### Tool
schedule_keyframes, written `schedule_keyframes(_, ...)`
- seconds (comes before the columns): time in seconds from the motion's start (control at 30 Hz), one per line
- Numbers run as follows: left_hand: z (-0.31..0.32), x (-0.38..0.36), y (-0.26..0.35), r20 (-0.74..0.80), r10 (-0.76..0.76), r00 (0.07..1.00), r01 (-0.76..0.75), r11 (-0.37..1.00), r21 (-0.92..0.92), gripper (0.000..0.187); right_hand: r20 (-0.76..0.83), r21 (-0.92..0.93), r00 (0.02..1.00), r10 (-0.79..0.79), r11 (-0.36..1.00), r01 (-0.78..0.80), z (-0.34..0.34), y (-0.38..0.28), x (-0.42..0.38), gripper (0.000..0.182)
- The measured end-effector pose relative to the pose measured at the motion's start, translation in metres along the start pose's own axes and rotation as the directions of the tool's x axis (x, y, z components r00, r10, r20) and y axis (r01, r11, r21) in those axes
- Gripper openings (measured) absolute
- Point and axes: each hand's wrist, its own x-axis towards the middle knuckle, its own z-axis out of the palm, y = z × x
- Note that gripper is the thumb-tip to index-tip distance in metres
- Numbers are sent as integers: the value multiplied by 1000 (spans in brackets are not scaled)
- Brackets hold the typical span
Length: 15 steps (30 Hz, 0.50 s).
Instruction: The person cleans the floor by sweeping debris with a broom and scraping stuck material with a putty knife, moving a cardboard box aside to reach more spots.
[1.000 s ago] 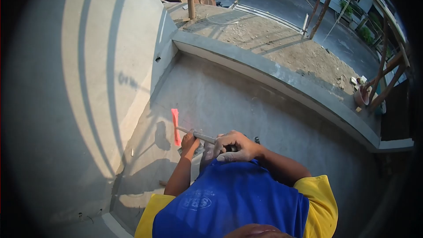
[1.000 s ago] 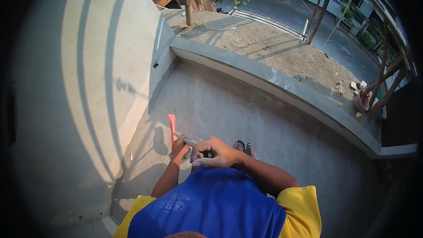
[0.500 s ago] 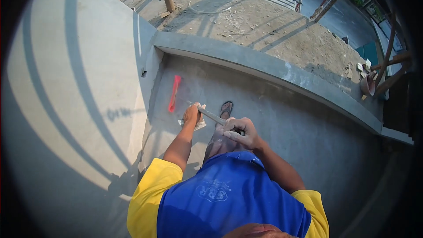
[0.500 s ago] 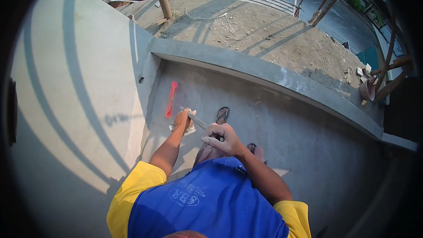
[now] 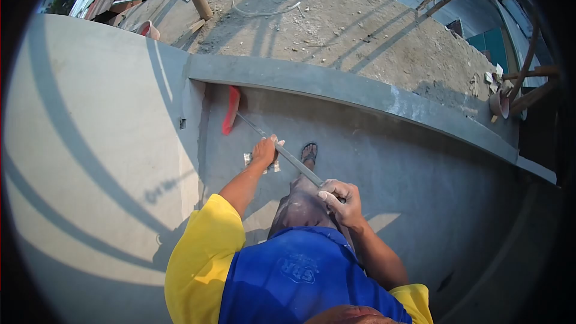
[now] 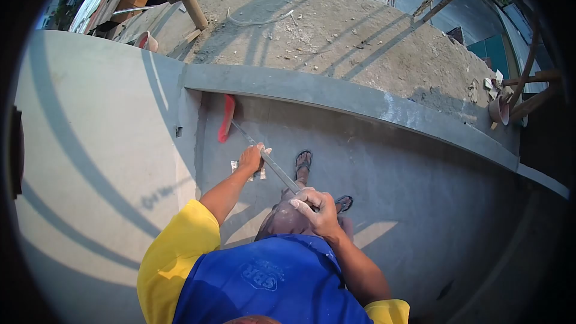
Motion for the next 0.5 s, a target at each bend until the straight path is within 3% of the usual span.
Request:
schedule_keyframes(0.13, -28, -39, 71, 67, 102, 992, -98, 993, -70, 41, -89, 156, 934, -346, 922, 356, -34, -51, -32, 12)
schedule_keyframes(0.23, -43, -54, 68, 13, 18, 1000, -16, 995, -102, 40, -32, 179, 902, -431, 885, 429, -26, -61, -29, 10)
schedule_keyframes(0.37, -39, -25, -8, 15, -156, 988, 156, 988, -14, 36, 160, -31, 949, -274, 959, 282, 4, 14, 7, 14)
schedule_keyframes(0.43, -30, -10, -32, -22, -221, 975, 222, 972, 75, 34, 126, -62, 942, -311, 945, 321, 26, 44, 27, 15)
schedule_keyframes(0.5, -22, -3, -20, 5, -183, 983, 181, 977, 111, 34, 24, -64, 956, -292, 954, 293, 29, 44, 19, 15)
